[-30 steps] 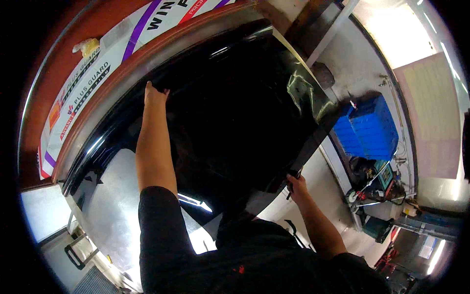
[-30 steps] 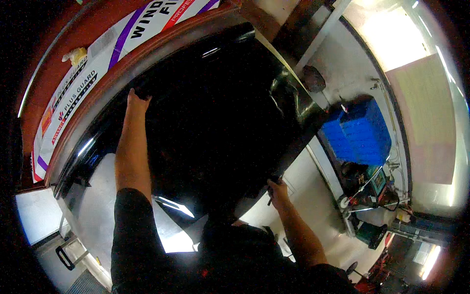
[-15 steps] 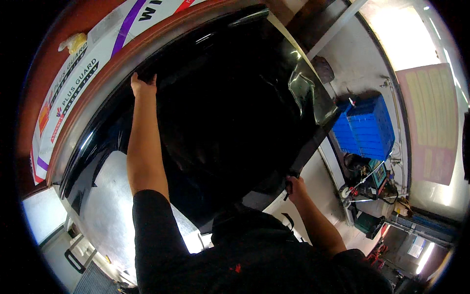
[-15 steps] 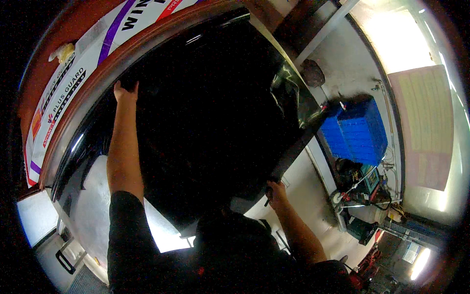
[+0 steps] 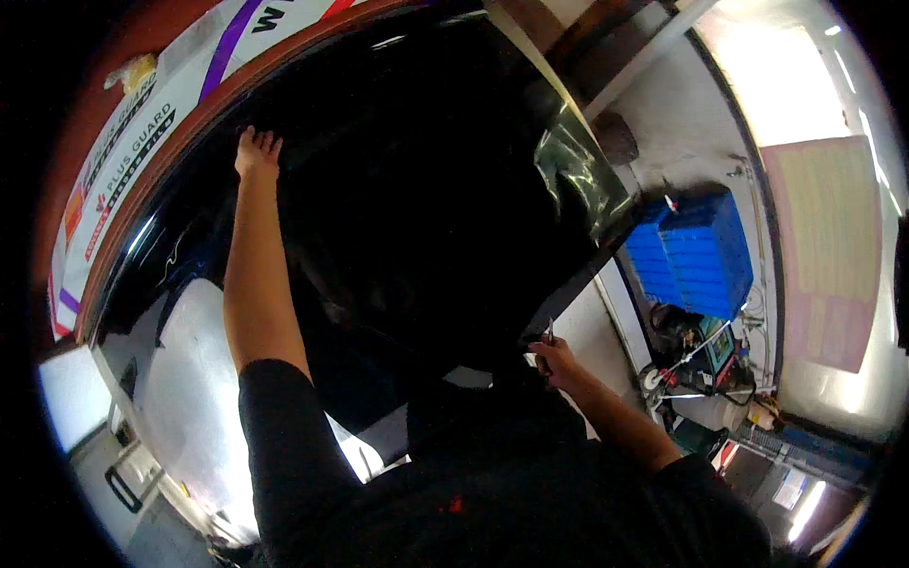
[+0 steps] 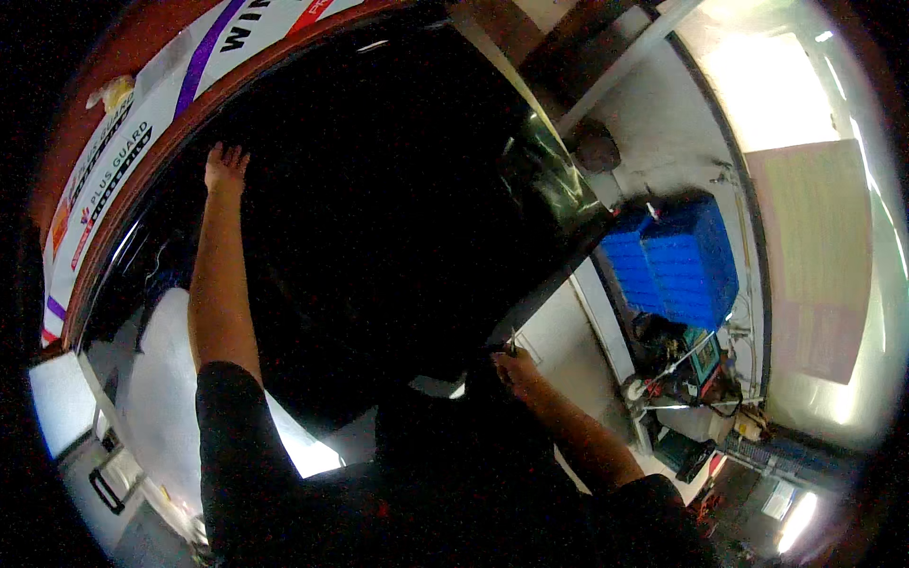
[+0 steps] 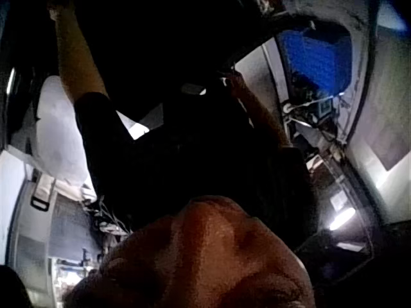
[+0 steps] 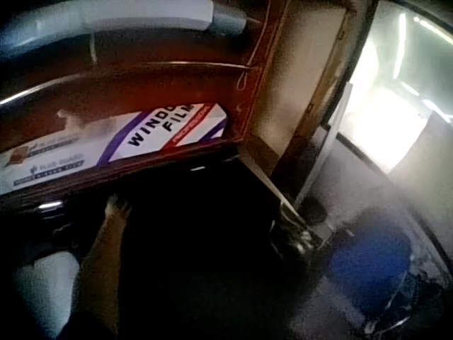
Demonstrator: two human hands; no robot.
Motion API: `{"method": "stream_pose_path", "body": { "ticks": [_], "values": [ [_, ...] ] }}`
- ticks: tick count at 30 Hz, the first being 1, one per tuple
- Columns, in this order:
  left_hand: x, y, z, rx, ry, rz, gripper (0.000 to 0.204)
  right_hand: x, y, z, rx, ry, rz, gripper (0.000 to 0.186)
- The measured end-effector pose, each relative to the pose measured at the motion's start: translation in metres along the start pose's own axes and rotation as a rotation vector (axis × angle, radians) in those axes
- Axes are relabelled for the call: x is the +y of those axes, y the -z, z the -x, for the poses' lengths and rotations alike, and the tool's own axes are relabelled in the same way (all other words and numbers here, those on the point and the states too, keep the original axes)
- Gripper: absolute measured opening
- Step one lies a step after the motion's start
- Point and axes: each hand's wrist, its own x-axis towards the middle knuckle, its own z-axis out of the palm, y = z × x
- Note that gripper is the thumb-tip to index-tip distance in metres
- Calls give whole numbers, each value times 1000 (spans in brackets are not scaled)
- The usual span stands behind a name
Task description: The person applies a black tint film to a car window. They position the film on the glass, use a squeegee to smooth it out, and trim the edges with a knife. The person then moves to a workbench to continue trimming and smoothing the film.
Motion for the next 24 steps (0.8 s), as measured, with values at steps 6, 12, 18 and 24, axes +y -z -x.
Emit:
{"method": "stream_pose_path", "body": {
  "ticks": [6,12,18,24],
  "values": [
    [-9,59,72,-37,-566,-1029,71,-22,79,-42,-302,541,1040,26],
    [22,121,109,-117,-414,-1493,72,-185,102,-108,-116,1178,1064,17],
    [-9,122,188,-79,-324,-1774,65,-346,-15,-111,-169,1333,1374,24],
    [-42,139,248,90,-394,-1531,66,-451,-164,-104,-269,1309,1584,27]
  ]
}}
